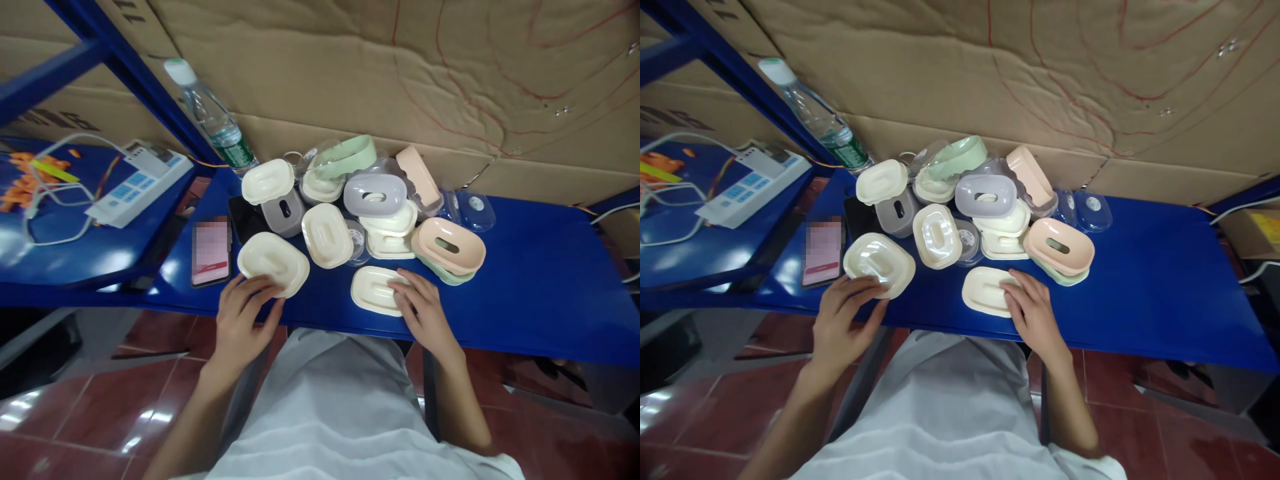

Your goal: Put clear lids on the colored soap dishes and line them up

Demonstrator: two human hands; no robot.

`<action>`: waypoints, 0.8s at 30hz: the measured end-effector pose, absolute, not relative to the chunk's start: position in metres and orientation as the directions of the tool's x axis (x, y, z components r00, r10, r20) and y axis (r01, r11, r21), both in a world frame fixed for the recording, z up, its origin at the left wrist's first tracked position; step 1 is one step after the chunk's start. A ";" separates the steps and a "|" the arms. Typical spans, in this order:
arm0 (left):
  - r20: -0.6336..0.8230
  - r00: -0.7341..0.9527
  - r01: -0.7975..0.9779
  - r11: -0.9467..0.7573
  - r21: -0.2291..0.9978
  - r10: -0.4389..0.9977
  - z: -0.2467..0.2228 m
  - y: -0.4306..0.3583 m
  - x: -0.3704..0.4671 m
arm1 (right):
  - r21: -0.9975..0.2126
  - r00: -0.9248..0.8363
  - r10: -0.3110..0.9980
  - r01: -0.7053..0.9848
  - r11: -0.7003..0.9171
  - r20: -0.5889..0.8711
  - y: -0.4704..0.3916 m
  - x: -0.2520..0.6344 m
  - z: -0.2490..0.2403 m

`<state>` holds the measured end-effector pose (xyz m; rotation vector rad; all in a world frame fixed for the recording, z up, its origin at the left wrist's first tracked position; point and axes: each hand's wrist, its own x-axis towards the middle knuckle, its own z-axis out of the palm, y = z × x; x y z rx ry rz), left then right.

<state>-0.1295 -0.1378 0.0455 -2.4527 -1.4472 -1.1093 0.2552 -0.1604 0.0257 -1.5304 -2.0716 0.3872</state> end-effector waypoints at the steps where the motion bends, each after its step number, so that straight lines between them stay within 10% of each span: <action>1: 0.633 0.297 0.794 -0.553 0.253 0.715 0.048 -0.134 -0.131 | -0.520 -0.219 0.945 0.793 0.317 0.243 -0.160 0.255 0.026; 7: 0.720 0.291 0.805 -0.568 0.172 0.630 0.084 -0.074 -0.137 | -0.512 -0.224 0.936 0.790 0.337 0.271 -0.160 0.255 0.025; 13: 0.604 0.090 0.488 -0.564 0.666 0.792 0.121 0.027 -0.136 | -0.493 -0.217 0.933 0.801 0.339 0.288 -0.159 0.254 0.024; 24: 0.546 0.090 0.229 -0.550 0.803 0.833 0.083 0.112 -0.122 | -0.508 -0.221 0.932 0.790 0.344 0.288 -0.159 0.256 0.022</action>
